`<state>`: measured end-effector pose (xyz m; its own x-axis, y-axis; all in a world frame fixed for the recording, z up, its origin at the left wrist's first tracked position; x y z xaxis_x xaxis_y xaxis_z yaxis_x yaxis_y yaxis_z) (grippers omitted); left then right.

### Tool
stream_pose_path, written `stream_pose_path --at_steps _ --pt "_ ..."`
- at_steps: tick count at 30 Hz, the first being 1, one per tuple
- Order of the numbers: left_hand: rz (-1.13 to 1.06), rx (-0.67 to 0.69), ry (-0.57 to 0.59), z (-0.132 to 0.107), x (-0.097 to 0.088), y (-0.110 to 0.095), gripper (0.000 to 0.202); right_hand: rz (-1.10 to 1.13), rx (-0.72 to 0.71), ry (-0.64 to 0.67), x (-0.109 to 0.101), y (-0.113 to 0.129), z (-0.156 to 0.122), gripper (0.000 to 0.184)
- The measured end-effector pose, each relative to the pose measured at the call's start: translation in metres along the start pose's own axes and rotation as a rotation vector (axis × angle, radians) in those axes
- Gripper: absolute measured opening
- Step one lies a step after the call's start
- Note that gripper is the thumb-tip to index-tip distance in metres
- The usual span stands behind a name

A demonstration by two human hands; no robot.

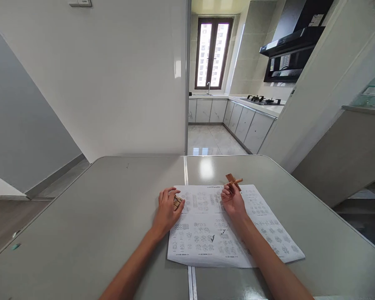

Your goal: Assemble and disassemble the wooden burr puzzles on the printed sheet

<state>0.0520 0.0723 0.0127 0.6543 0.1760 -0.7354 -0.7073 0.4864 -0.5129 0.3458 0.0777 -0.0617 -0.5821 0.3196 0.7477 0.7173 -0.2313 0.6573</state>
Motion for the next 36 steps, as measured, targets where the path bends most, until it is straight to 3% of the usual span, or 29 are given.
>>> stream_pose_path --at_steps 3,6,12,16,21,25,29,36 --pt "-0.042 0.017 0.001 0.000 -0.003 -0.006 0.024 0.003 0.014 -0.028 0.003 -0.005 -0.007 0.024" --pt "-0.157 -0.004 0.008 0.001 -0.005 -0.010 0.021 -0.138 0.008 0.028 0.020 -0.010 -0.022 0.027" --pt "-0.660 -0.255 0.075 0.002 0.002 -0.001 0.035 -0.374 0.161 0.389 0.070 -0.042 -0.059 0.042" --pt "-0.887 -0.268 0.135 0.003 0.004 -0.006 0.047 -0.382 0.346 0.640 0.089 -0.060 -0.085 0.041" --pt "-1.035 -0.121 0.341 -0.002 0.012 -0.029 0.078 -0.389 0.507 0.855 0.101 -0.068 -0.112 0.044" --pt "-1.170 -0.089 0.548 -0.014 0.025 -0.044 0.093 -0.355 0.558 0.975 0.107 -0.069 -0.125 0.048" --pt "-1.216 -0.121 0.594 -0.017 0.030 -0.046 0.088 -0.314 0.585 1.008 0.107 -0.073 -0.128 0.047" --pt "-1.229 -0.101 0.470 -0.010 0.029 -0.031 0.082 -0.290 0.550 0.875 0.102 -0.074 -0.115 0.039"
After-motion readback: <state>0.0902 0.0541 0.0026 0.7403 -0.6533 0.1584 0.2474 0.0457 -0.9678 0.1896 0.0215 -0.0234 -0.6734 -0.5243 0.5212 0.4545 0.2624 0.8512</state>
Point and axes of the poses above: each hand's wrist, its own z-axis towards the middle knuckle, its own x-axis out of the palm, y = z × x, the point moved 9 cm from there along z, towards the middle knuckle, and after that the axes turned 4 degrees about z, right-handed, at the moved point
